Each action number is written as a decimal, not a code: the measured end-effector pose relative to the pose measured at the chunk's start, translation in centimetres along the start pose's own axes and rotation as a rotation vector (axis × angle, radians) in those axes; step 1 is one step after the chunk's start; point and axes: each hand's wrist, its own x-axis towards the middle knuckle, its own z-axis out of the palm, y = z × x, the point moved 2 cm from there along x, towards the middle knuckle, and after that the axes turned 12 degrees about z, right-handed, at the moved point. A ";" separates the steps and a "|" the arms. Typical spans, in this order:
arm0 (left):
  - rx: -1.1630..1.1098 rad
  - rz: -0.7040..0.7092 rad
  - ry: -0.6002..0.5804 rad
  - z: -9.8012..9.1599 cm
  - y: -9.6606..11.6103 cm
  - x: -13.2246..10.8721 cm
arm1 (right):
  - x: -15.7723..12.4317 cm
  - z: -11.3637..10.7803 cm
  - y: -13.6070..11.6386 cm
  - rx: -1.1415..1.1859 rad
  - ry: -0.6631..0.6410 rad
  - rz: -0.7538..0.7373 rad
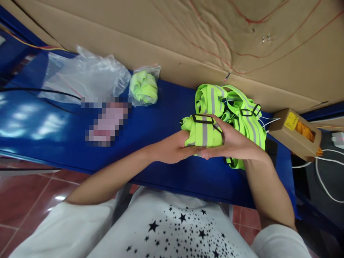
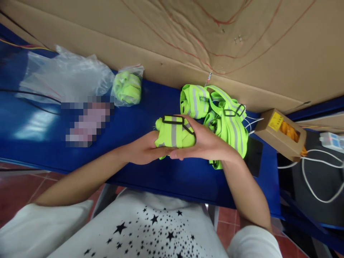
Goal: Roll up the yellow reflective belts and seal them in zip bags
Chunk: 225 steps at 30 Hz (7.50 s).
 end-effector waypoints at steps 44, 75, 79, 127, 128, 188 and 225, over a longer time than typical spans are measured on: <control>1.309 0.641 -0.353 1.3 1.1 -1.1 | -2.4 6.5 4.4 1.206 0.020 0.456; 0.670 -0.193 0.201 2.2 -1.8 -3.4 | -2.3 9.4 5.4 0.179 0.369 0.144; 0.804 -0.226 0.198 2.3 -1.6 -2.8 | -2.3 9.9 5.3 0.217 0.420 0.186; 0.998 -0.026 -0.484 -1.2 -4.9 1.5 | -4.4 1.7 5.8 0.387 1.209 0.142; 1.042 -0.031 -0.406 -1.0 -4.9 1.5 | -4.2 2.0 5.7 0.398 1.164 0.149; 1.172 0.218 -0.048 3.1 -2.6 -0.3 | -4.1 4.5 4.5 -0.398 0.502 -0.213; 0.964 0.152 -0.154 2.7 -0.6 0.6 | -6.1 3.6 1.3 -0.721 0.521 -0.378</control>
